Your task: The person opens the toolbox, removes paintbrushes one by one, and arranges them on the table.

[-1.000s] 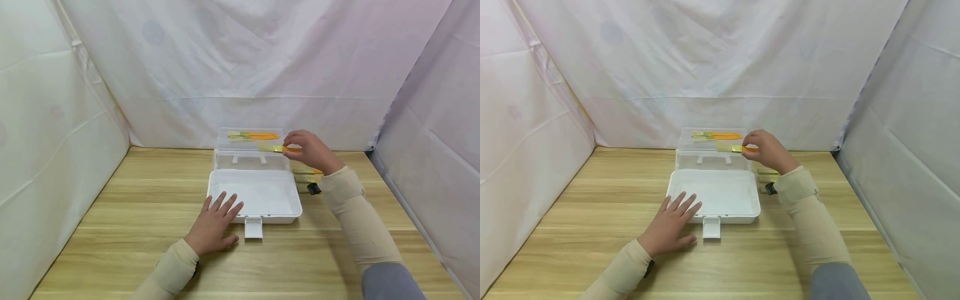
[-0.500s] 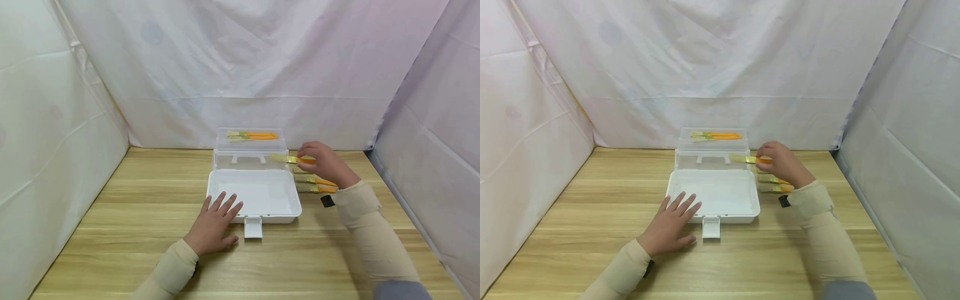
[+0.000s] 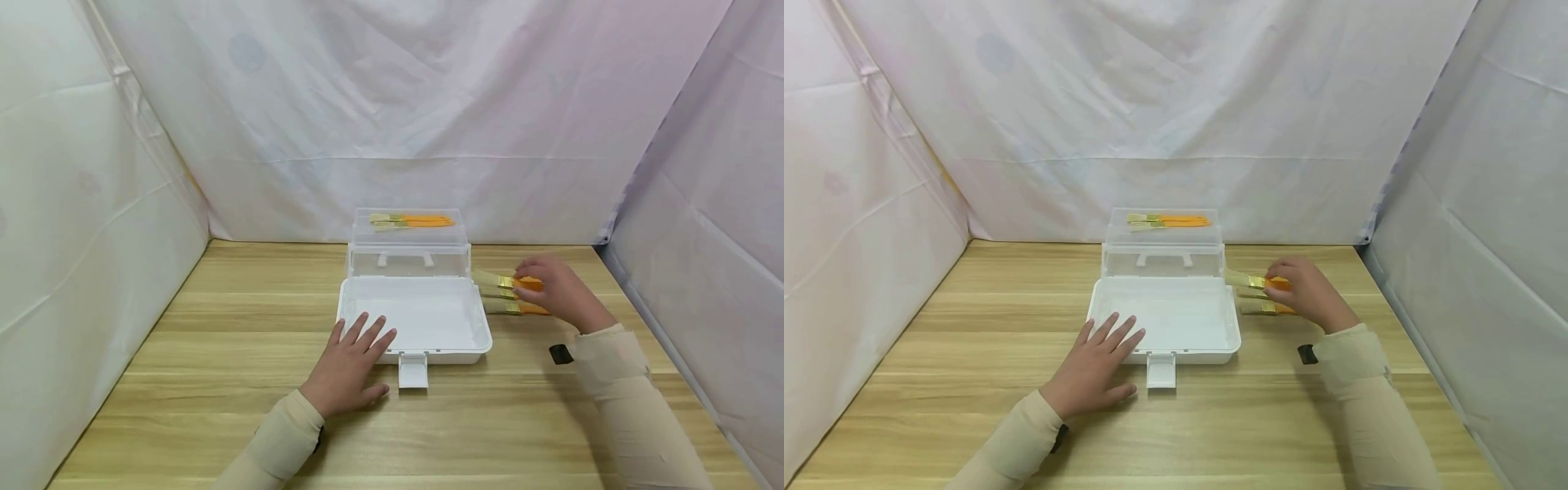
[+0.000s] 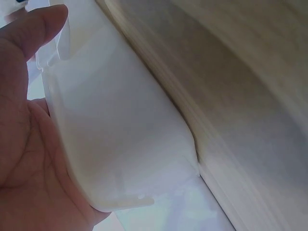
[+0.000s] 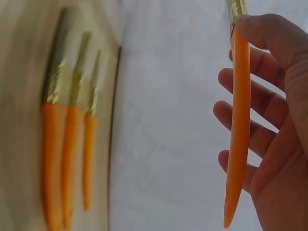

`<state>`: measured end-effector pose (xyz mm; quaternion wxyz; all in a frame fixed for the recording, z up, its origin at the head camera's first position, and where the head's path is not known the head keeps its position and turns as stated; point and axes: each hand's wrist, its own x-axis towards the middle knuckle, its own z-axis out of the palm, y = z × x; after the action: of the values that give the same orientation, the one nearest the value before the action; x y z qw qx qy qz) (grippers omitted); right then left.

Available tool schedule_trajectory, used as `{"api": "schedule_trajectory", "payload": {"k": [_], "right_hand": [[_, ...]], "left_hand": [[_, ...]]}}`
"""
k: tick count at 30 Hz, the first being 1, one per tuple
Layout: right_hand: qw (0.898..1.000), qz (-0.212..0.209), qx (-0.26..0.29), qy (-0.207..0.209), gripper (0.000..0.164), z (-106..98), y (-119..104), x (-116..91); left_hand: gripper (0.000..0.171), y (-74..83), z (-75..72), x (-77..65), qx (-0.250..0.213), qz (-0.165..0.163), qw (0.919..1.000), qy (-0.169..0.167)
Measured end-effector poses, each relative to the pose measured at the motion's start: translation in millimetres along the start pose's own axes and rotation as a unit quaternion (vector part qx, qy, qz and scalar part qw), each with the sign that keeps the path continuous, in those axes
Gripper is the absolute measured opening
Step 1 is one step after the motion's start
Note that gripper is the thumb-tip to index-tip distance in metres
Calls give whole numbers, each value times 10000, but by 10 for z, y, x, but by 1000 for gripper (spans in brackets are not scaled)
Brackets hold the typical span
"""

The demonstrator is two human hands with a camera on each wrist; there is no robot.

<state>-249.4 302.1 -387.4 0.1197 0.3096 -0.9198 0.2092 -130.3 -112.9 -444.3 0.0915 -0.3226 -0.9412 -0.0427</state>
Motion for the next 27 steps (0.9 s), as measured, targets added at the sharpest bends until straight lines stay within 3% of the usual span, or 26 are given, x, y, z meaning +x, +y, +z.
{"api": "schedule_trajectory", "payload": {"k": [9,22,27], "right_hand": [[9966,730,-10,-369,17,165,284,-357],[9931,809,-11,-853,15,335,474,-565],[9951,501,-145,-841,11,369,475,-563]], "left_hand": [[89,-10,26,5,-7,-17,10000,-8],[88,3,8,9,-41,5,10000,-55],[89,-1,8,7,-15,-33,10000,-42]]}}
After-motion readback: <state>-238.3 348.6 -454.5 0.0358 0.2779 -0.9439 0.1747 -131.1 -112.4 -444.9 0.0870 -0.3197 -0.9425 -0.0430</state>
